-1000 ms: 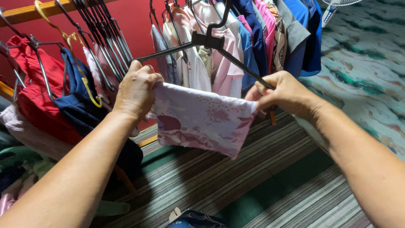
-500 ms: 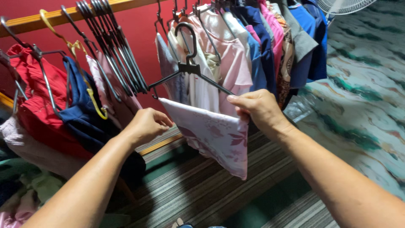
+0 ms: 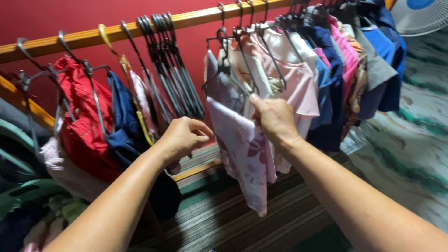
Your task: The person takes various garments from a laundry basket, unfolds them, and places them on hangers. The hung clothes are then placed on a nearby clothing rack.
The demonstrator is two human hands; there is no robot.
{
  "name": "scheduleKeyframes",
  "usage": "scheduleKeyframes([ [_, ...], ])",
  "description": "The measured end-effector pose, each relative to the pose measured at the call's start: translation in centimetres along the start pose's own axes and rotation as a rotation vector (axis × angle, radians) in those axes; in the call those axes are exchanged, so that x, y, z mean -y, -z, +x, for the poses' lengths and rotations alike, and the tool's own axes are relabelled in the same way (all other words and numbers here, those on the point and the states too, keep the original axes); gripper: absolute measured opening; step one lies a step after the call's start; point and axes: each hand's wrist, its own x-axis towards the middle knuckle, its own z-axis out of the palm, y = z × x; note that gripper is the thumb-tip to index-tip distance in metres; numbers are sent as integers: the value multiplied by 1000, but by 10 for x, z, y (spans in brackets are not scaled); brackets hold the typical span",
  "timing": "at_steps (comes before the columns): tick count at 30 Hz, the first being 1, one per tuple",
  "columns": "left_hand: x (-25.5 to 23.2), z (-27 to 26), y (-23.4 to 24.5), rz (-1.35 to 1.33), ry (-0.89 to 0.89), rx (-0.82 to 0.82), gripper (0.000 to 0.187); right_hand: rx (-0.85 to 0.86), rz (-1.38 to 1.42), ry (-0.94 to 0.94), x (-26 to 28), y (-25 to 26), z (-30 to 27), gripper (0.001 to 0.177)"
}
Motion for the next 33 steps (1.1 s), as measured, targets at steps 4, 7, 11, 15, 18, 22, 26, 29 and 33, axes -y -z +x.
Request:
scheduleKeyframes([
  [4, 10, 0, 17, -104, 13, 20, 18, -36, 118, 71, 16, -25, 32, 49],
  [7, 21, -2, 29, -159, 55, 23, 18, -42, 186, 81, 25, -41, 59, 48],
  [11, 40, -7, 43, -182, 19, 28, 19, -53, 195, 48, 31, -63, 83, 43],
  [15, 53, -16, 51, -148, 19, -55, 19, -55, 100, 49, 26, -79, 95, 47],
  [18, 57, -28, 55, -97, 30, -123, 18, -35, -52, 67, 22, -83, 100, 53],
  [22, 60, -46, 54, -126, 33, -185, 17, 70, -142, 33, 13, -82, 105, 49],
  [26, 59, -71, 42, -209, 133, -225, 16, -72, -278, 199, -7, -77, 99, 43],
  [29, 60, -88, 26, -236, 188, -258, 16, -228, -280, 260, -32, -71, 71, 44],
  [33, 74, -124, -6, -217, 316, -254, 16, -1, -332, 38, -66, -66, 15, 38],
])
